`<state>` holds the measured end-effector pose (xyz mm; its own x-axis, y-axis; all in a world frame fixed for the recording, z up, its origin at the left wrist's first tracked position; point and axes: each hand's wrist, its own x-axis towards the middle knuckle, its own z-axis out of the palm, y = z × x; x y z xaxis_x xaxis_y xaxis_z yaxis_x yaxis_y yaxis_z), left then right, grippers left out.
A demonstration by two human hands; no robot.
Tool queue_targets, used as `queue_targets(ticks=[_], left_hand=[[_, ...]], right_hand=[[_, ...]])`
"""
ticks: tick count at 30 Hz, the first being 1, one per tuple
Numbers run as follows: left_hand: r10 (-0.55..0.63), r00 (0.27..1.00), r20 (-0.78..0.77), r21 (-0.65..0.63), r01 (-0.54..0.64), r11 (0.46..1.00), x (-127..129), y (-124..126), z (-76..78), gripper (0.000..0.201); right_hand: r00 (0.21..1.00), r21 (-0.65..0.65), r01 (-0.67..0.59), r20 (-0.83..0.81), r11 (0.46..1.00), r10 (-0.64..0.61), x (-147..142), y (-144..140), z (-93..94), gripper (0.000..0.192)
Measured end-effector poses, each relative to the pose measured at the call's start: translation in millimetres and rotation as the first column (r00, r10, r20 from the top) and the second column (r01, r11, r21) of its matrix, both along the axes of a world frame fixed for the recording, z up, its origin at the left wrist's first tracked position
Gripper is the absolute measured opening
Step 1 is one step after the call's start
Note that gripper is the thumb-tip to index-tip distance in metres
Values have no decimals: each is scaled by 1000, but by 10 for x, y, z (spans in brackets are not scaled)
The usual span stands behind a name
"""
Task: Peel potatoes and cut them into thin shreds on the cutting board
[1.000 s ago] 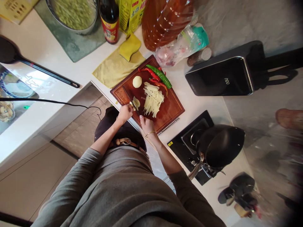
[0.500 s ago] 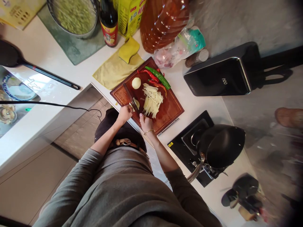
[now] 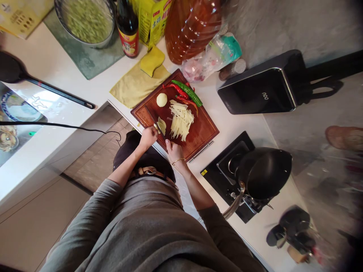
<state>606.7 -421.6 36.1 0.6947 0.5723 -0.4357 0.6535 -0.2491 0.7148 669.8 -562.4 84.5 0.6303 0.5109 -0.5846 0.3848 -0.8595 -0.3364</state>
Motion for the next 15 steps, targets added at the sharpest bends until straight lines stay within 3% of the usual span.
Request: queue_targets(ticks=[8,15], left_hand=[[-12,1000,-25,-13,12,1000,30,11,20,16],[3,1000,-27,7,-2,1000,42,4,12,17]], right_hand=[[999,-31,-4,-45,1000,2,53,101,-106,61],[995,96,82,-71,992,-75,51,64,-251,68]])
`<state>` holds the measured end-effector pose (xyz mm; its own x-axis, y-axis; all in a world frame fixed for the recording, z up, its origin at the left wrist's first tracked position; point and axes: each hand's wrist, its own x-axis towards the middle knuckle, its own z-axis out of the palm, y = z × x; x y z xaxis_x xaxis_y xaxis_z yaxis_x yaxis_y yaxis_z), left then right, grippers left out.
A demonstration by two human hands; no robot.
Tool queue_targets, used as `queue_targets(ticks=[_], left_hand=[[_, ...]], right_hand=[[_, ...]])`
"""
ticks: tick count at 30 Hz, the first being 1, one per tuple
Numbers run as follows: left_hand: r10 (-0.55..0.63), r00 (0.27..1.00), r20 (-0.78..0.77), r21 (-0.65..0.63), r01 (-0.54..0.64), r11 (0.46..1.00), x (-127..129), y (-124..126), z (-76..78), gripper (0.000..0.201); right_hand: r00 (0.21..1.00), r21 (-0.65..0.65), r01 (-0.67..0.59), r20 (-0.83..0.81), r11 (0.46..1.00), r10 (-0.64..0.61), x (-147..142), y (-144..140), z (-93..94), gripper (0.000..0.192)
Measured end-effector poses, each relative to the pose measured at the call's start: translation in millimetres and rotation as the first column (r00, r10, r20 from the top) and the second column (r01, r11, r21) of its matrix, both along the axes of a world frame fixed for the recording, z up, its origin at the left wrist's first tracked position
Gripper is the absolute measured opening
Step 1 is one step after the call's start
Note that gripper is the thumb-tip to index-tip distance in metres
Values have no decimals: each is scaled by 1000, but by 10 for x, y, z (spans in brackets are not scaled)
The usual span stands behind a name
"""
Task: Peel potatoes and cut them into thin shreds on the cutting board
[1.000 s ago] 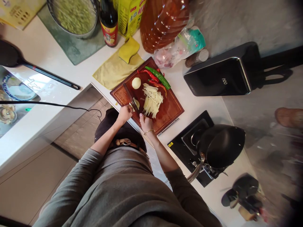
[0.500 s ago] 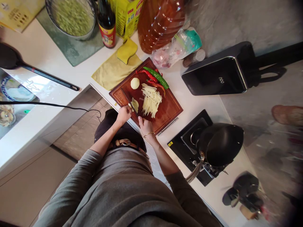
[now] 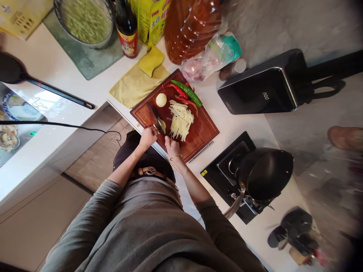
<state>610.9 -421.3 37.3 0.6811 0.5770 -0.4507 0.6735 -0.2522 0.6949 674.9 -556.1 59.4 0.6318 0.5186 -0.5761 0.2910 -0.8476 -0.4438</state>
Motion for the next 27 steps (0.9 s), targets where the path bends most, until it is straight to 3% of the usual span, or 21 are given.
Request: queue_targets(ticks=[4,11,22,27], left_hand=[[16,1000,24,-3,-16,1000,-33,-9,-19,16],[76,980,182,-60,-66,996,-170,-67,-81,20],[-9,998,66,67,5,998,-71,-61,-66,20],[-43,999,19,67,42,997,-39,-45,-21,18]], right_hand=[[1000,-9,15,20,1000,-15,-9,-10,112,68],[997,-76,-67,29,995,69,-34,-44,278,62],[992,-183,-121,25,976,127,-26,6,323,60],[990,-191,-135,7,972,138,-21,19,302,62]])
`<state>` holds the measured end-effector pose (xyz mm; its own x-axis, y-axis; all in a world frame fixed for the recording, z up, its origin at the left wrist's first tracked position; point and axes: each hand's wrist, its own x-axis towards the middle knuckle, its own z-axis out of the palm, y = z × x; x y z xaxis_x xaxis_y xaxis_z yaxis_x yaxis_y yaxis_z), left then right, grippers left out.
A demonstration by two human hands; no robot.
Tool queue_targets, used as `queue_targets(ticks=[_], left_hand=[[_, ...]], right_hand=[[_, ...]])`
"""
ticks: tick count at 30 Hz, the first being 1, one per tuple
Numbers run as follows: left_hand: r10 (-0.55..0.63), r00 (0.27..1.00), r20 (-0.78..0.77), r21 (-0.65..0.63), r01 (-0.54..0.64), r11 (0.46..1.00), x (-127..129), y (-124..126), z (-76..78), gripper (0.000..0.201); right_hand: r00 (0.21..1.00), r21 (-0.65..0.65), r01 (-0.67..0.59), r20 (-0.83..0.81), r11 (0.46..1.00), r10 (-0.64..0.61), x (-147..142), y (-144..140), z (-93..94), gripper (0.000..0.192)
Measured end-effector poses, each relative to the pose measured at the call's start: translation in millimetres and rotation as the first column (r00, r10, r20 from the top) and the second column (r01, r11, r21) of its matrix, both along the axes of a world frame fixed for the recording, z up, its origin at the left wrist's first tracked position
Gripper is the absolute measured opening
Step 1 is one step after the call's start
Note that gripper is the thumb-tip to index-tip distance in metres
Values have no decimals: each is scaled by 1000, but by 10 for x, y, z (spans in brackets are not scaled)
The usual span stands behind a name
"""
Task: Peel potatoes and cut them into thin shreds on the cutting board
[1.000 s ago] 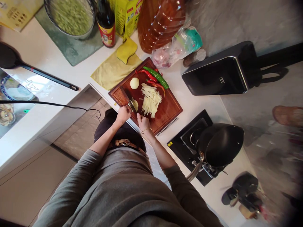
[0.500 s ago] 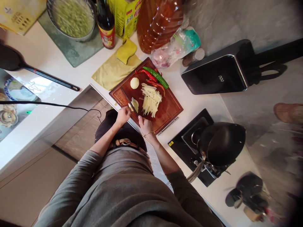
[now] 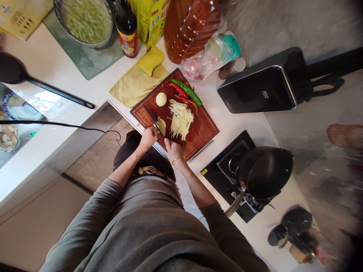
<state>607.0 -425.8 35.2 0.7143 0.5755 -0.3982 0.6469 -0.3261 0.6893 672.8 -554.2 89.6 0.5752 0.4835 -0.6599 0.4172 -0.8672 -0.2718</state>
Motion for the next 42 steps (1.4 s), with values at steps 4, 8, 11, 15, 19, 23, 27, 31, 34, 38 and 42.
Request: queue_targets(ticks=[4,8,11,15,19,23,27,31,34,38,42], left_hand=[[-8,1000,-15,-10,8,1000,8,11,18,18],[0,1000,-25,-5,0,1000,18,7,22,18],[14,1000,-23,-19,-14,1000,27,2,24,18],[40,999,1,-42,-40,998,9,7,9,17],[94,995,36,-125,-89,988,-59,13,-19,18],[120,992,41,-182,-111,977,-108,-2,-15,18],[115,993,7,-150,-112,982,-92,-13,9,17],[85,996,-19,-97,-87,991,-62,-7,12,19],[78,997,-26,-45,-79,996,-40,-4,13,21],[60,997,-50,-35,-62,997,-9,3,31,19],[40,994,-98,-37,-44,998,10,15,51,18]], right_hand=[[1000,2,18,-5,1000,-18,-5,27,-130,63],[999,70,48,4,996,-48,2,0,-276,64],[998,140,70,-16,988,-68,11,-34,-307,67],[994,161,106,13,981,-109,12,-44,-226,69],[996,140,82,14,987,-85,3,-53,-93,66],[998,104,53,14,993,-55,-30,-69,-32,61],[999,63,32,11,997,-33,-60,-68,-42,59],[1000,18,19,7,1000,-19,-60,-47,-33,60],[1000,-2,18,-6,1000,-18,-44,-28,-5,61],[999,-17,24,-24,1000,-25,-28,-2,14,61],[998,-27,47,-32,999,-48,-24,33,-53,62]])
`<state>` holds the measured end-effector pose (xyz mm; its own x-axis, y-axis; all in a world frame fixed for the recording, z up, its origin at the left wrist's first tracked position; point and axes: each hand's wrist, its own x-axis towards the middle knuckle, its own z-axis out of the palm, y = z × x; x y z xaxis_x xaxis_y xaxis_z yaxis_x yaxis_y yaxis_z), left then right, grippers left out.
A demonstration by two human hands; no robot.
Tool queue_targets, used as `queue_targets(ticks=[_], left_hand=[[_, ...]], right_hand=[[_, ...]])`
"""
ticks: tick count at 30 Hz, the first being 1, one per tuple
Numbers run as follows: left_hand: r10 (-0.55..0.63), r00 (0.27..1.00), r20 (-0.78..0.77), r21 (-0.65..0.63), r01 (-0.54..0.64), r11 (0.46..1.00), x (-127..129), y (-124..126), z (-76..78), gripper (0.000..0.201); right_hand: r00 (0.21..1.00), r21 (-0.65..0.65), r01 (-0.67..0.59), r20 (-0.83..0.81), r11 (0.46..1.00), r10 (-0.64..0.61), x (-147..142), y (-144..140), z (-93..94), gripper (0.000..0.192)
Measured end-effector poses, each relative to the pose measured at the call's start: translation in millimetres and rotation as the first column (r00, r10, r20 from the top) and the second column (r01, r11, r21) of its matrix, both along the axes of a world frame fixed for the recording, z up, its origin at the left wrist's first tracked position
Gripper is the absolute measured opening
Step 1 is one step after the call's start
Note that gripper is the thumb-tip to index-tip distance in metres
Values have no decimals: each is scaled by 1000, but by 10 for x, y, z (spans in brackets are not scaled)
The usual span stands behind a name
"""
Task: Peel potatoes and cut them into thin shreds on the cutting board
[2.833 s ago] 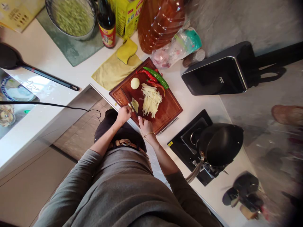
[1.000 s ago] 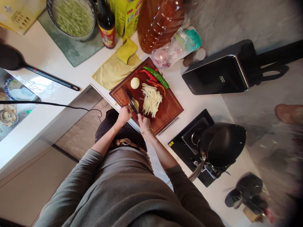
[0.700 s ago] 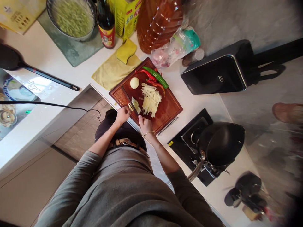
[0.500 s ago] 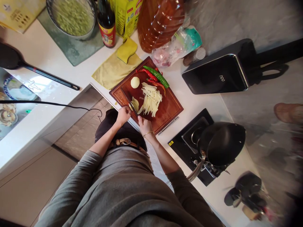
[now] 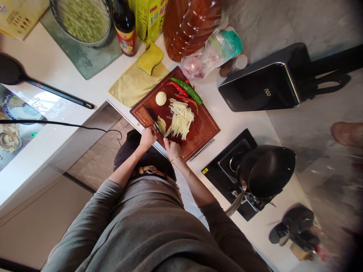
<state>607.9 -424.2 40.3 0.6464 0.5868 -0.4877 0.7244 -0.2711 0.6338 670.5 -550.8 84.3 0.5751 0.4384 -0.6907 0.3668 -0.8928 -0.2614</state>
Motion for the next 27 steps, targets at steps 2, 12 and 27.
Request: queue_targets(ticks=[2,12,27], left_hand=[[-8,1000,-12,4,8,1000,4,4,0,19],[-40,998,-50,40,42,998,31,4,1,20],[-39,998,-43,31,41,999,7,66,41,16]], right_hand=[[1000,14,18,2,1000,-18,6,10,-63,62],[996,131,86,-4,988,-86,-35,-65,-158,66],[986,207,162,-68,965,-151,-95,-10,-69,70]])
